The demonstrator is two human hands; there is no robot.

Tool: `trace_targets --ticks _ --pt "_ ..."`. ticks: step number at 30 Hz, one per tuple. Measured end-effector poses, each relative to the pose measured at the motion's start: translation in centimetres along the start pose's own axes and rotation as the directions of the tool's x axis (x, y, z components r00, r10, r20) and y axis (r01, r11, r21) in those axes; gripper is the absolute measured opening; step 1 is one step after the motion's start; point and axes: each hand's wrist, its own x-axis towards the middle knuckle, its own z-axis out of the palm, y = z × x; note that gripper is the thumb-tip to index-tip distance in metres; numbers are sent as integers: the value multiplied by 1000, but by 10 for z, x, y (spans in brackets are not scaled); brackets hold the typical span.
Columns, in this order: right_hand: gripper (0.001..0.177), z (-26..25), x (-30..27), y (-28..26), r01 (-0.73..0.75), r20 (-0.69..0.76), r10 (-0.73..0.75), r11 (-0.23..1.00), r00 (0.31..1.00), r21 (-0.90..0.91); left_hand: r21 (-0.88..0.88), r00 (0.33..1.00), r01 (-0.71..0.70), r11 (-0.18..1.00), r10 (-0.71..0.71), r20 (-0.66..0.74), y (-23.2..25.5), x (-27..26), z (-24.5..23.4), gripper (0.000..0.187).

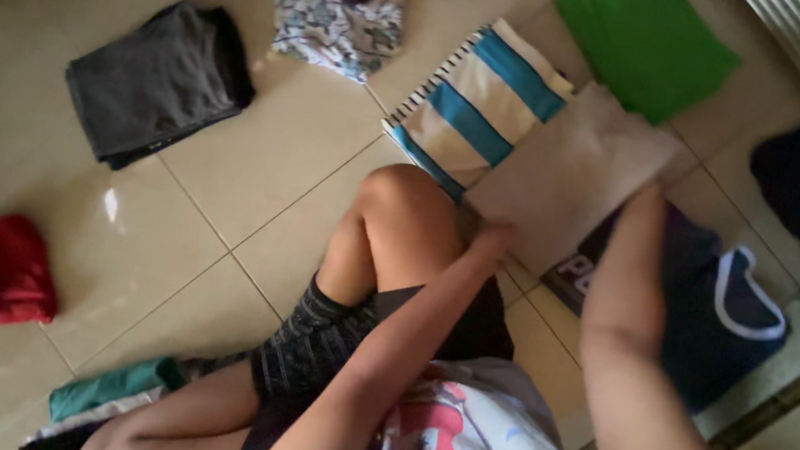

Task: The person folds several shirts and other pieces of clothing by hand, placing them into different piles on the floor.

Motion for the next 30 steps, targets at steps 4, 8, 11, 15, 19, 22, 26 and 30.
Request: trace_targets --ticks 4,8,11,15,19,22,26,30 --pt "43 -1 2 -5 65 9 -64 987 998 -148 336 953 -297 894 254 166 29 -83 -16 29" --pt "39 16 -31 -4 345 -157 -429 857 890 -383 328 645 -739 588 759 91 95 -149 -107 29" --pt "38 80 -87 -18 568 -121 -727 618 675 -543 457 408 -772 443 895 -178 165 -138 -181 28" --pt "36 246 -212 -24 811 524 -620 418 585 -411 540 402 -674 504 864 -305 235 -92 -260 28" --pt "34 369 -300 -31 916 872 -285 83 399 -392 863 468 -248 440 834 -291 264 -67 -295 54" --pt "34 399 -296 -31 854 839 -284 -106 465 -509 941 466 -76 330 846 -259 287 -55 -293 79" --pt "34 402 -288 -34 874 865 -254 -116 433 -472 961 504 10 275 829 -242 288 -39 -285 91" --pt "29 400 -291 -34 864 872 -131 -133 471 -486 978 519 140 157 829 -207 272 1 -295 79"
